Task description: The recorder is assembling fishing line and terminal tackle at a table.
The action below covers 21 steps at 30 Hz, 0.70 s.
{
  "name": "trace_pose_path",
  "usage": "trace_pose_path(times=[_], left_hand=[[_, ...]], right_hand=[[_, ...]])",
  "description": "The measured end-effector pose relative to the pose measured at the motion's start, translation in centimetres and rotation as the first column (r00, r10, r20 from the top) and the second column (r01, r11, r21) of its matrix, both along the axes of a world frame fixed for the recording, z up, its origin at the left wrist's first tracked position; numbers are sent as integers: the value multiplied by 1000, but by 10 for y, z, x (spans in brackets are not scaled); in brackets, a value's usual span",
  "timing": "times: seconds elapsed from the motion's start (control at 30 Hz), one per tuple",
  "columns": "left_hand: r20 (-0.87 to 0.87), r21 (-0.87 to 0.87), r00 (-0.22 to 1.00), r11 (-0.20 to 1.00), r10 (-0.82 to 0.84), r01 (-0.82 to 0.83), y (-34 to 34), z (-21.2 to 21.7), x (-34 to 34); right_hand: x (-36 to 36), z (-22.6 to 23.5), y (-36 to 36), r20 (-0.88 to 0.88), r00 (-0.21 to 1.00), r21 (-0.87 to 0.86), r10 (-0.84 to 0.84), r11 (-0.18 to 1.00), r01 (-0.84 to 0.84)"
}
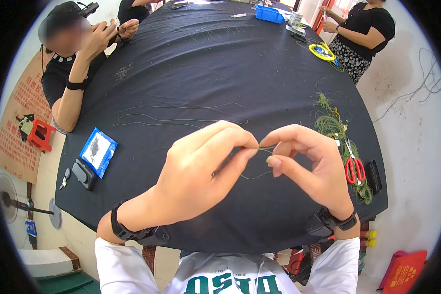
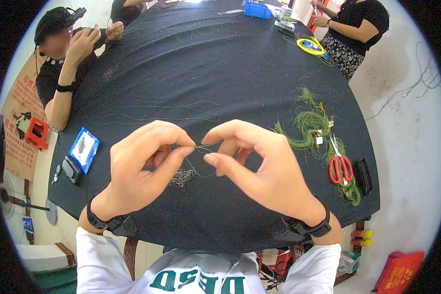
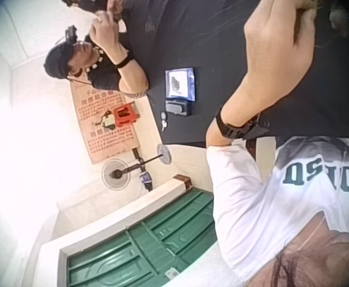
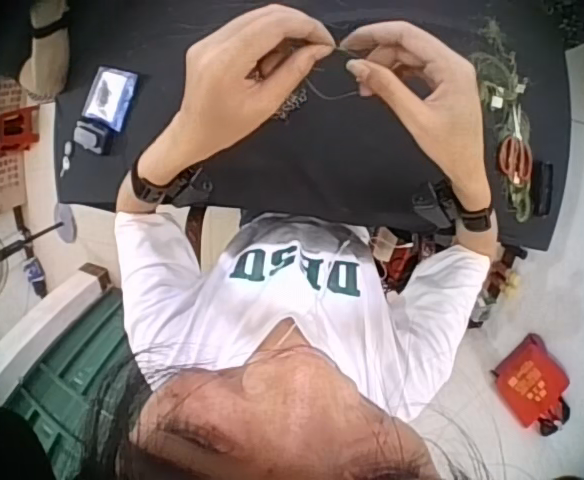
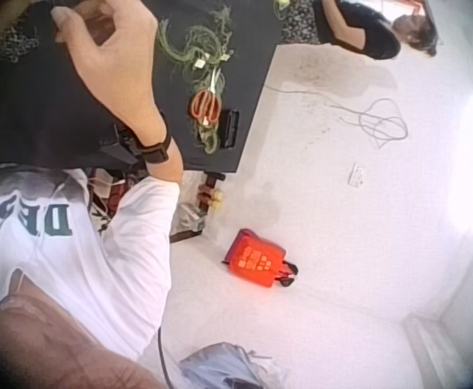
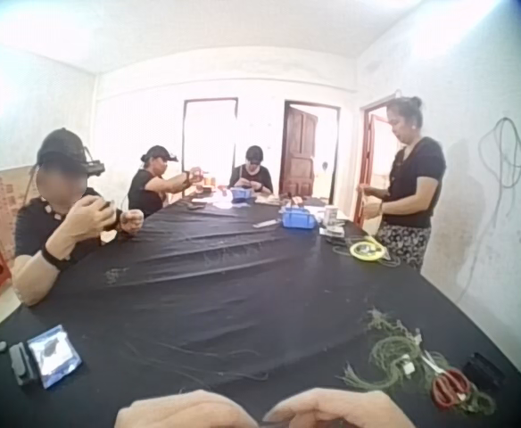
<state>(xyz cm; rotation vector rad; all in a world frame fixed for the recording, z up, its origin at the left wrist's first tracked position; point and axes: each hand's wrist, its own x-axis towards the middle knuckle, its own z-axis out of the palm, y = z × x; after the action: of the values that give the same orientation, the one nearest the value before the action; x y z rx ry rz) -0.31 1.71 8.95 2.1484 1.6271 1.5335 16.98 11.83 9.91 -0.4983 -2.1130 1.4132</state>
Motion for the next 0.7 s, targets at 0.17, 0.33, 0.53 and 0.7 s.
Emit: trace_pose_path(times=[0.17,0.33,0.53,0.7], left_hand=[[-13,-5,999,999,37,-37,4,-2,-7],[83,-98,996,995,17,-8,3,0,-5],[351,-312,936,937,-39,156,-2,0,-9],[651,-274,751,890,-107,364,2,0,-7]], right_hand=[[3,1,4,-5,996,262,-91,961,89],[2,-2,4,-93,979,416,-182,886,204],[-2,-3,5,-36,984,197,-175,964,178],[-1,-4,10,-29,998,-120,-48,992,44]])
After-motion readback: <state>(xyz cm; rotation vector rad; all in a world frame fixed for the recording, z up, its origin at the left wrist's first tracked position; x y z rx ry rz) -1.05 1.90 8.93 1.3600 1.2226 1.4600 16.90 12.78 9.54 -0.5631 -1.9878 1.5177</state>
